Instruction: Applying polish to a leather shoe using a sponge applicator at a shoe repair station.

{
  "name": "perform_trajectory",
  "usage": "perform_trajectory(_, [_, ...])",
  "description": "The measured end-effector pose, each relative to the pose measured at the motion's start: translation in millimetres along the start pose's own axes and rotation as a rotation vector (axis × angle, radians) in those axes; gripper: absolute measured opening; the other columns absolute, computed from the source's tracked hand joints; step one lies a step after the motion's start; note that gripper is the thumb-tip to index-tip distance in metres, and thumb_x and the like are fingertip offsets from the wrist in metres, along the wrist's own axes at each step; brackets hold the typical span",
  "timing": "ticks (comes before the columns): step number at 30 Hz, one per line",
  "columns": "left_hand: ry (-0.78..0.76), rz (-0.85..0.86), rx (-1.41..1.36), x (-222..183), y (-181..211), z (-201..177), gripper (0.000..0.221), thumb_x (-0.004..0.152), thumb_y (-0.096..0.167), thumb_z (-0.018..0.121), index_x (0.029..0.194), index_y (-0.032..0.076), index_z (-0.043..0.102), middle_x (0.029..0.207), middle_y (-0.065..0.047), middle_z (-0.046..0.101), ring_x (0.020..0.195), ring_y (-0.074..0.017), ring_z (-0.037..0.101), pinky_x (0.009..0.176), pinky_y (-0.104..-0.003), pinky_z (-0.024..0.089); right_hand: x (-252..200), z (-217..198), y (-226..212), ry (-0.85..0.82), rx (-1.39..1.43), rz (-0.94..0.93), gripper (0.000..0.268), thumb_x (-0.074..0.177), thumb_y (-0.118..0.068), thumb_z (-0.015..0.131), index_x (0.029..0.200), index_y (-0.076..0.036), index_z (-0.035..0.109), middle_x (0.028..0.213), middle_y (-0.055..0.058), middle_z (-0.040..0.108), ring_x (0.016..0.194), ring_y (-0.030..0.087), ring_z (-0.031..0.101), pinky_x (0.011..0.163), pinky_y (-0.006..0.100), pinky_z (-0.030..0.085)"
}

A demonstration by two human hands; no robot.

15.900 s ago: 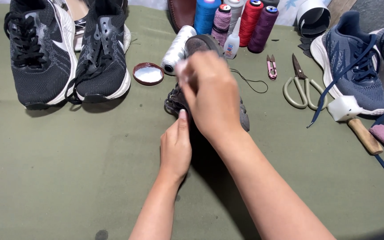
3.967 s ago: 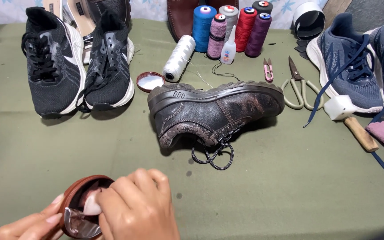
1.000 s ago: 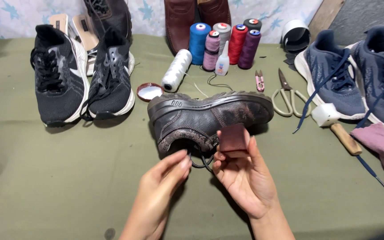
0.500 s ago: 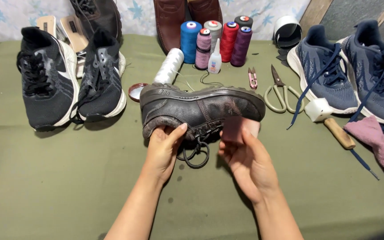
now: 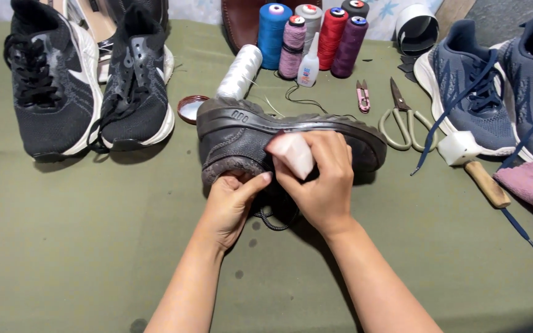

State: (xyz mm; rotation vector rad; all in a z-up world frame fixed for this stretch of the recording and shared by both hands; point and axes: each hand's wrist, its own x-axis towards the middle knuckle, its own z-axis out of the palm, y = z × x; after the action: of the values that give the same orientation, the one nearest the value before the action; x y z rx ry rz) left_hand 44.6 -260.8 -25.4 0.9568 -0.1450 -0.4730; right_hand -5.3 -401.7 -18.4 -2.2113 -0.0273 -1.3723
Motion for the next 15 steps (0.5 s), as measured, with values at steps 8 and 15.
perform_trajectory(8, [-0.006, -0.018, 0.075, 0, -11, -8, 0.036, 0.081, -0.001, 0.08, 0.117, -0.004, 0.074, 0.102, -0.012, 0.076, 0.091, -0.0171, 0.069, 0.092, -0.036, 0.057, -12, 1, -2, 0.094, -0.146, -0.149, 0.029, 0.076, -0.026, 0.085, 0.097, -0.013, 0.07, 0.095, 0.002, 0.061, 0.086, 0.026, 0.06, 0.08, 0.035, 0.043])
perform_trajectory(15, [0.01, -0.041, 0.067, 0, -13, -11, 0.04, 0.08, -0.004, 0.079, 0.12, -0.005, 0.073, 0.105, -0.013, 0.075, 0.094, -0.0197, 0.069, 0.093, -0.036, 0.056, -18, 3, -2, 0.088, -0.173, -0.157, 0.025, 0.076, -0.025, 0.081, 0.094, -0.012, 0.069, 0.092, 0.001, 0.058, 0.084, 0.024, 0.059, 0.08, 0.034, 0.042])
